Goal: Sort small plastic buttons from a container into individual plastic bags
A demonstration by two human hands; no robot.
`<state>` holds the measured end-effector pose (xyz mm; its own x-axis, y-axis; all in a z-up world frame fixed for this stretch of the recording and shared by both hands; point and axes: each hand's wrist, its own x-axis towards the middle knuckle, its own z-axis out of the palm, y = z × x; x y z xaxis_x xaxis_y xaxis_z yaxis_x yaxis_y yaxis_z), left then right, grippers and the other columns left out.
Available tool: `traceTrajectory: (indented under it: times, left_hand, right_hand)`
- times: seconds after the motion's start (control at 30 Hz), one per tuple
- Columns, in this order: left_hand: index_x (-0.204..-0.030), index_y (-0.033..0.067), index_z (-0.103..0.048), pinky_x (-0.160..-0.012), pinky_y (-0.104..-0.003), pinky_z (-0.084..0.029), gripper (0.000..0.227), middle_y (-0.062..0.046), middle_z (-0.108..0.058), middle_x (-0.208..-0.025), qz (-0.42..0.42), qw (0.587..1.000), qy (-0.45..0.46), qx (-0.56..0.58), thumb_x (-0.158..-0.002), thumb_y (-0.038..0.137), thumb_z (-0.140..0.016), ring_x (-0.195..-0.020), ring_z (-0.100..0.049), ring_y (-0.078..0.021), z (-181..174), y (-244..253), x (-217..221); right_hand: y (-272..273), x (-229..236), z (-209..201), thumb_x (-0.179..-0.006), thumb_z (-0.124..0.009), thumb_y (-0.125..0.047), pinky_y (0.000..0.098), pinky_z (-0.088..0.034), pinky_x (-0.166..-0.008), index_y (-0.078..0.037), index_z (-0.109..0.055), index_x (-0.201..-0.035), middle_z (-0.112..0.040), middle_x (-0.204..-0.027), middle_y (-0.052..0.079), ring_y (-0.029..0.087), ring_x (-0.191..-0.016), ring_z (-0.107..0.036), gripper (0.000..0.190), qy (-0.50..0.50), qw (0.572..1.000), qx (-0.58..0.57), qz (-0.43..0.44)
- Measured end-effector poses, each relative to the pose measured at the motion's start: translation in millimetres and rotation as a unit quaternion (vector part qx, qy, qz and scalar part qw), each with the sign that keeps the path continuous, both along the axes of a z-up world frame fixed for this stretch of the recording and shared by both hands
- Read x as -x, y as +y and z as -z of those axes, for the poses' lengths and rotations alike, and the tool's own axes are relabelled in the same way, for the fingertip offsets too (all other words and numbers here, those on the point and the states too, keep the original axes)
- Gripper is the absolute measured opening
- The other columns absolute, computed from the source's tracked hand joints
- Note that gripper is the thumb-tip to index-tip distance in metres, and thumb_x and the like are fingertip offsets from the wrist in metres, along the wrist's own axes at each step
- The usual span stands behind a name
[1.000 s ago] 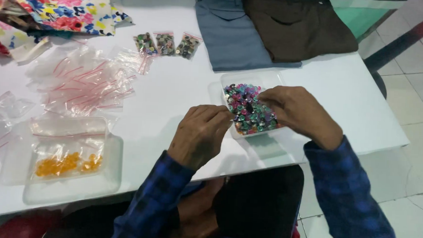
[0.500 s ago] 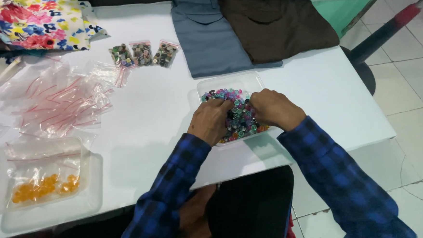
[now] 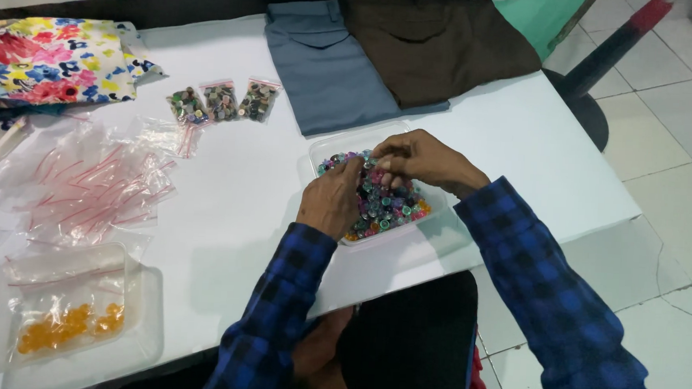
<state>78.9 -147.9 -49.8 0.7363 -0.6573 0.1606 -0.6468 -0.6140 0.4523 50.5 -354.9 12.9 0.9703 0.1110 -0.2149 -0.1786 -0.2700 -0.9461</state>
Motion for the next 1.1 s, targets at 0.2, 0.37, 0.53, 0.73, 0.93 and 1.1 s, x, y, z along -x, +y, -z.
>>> traceTrajectory:
  times: [0.2,0.37,0.53,0.73,0.93,1.1]
  left_hand:
    - [-0.121,0.0176,-0.052,-0.078,-0.052,-0.06,0.028,-0.011,-0.066,-0.101,-0.066,0.995,0.002,0.072,-0.094,0.01,-0.054,-0.092,-0.071,-0.0403,7.6,-6.0,-16.2]
    - [-0.117,0.0164,-0.053,-0.074,-0.047,-0.061,0.018,-0.009,-0.065,-0.1,-0.088,0.99,-0.058,0.094,-0.101,0.01,-0.048,-0.09,-0.072,-0.0358,16.1,-11.4,-10.6]
    - [-0.117,0.02,-0.055,-0.075,-0.044,-0.06,0.015,-0.005,-0.063,-0.099,-0.051,0.989,-0.114,0.08,-0.103,0.018,-0.05,-0.094,-0.07,-0.0312,27.3,-11.3,-13.4]
    - [-0.112,0.0282,-0.061,-0.088,-0.038,-0.047,0.014,0.004,-0.065,-0.093,-0.006,0.982,-0.166,0.087,-0.102,0.034,-0.053,-0.097,-0.066,-0.0224,34.8,-13.0,-21.9]
    - [-0.124,0.0238,-0.054,-0.088,-0.039,-0.047,0.023,0.002,-0.065,-0.1,0.004,0.991,-0.097,0.094,-0.101,0.022,-0.053,-0.1,-0.066,-0.0249,24.8,-9.1,-19.3]
    - [-0.129,0.0133,-0.047,-0.082,-0.045,-0.05,0.031,-0.007,-0.061,-0.101,0.006,0.985,-0.068,0.158,-0.099,0.007,-0.051,-0.098,-0.067,-0.0343,24.4,-7.4,-17.0]
  right_hand:
    - [-7.2,8.3,-7.1,-0.095,-0.062,0.002,0.0307,-0.066,-0.069,0.009,-0.065,-0.122,-0.072,-0.096,0.021,0.024,-0.082,-0.075,0.029,-0.058,0.996,-0.048,0.051]
    - [-8.2,12.2,-14.8,-0.094,-0.061,0.003,0.0353,-0.067,-0.072,0.006,-0.07,-0.114,-0.073,-0.097,0.024,0.027,-0.083,-0.077,0.022,-0.062,0.996,0.06,0.035]
    - [-1.5,10.6,-30.9,-0.093,-0.065,-0.005,0.0468,-0.063,-0.077,-0.003,-0.077,-0.106,-0.076,-0.098,0.019,0.039,-0.093,-0.076,0.018,-0.064,0.927,0.363,-0.067]
    - [1.8,1.1,14.8,-0.081,-0.065,-0.004,0.0475,-0.062,-0.061,-0.005,-0.075,-0.082,-0.073,-0.073,0.015,0.037,-0.072,-0.076,0.01,-0.132,0.768,0.609,-0.143]
    - [11.0,-6.8,25.3,-0.077,-0.066,0.0,0.0456,-0.06,-0.057,-0.003,-0.07,-0.071,-0.071,-0.066,0.015,0.036,-0.066,-0.073,0.008,-0.139,0.725,0.658,-0.147]
    - [23.7,-5.3,-23.3,-0.078,-0.061,-0.003,0.052,-0.059,-0.063,0.006,-0.073,-0.082,-0.073,-0.073,0.026,0.047,-0.074,-0.074,0.016,-0.084,0.832,0.537,-0.111]
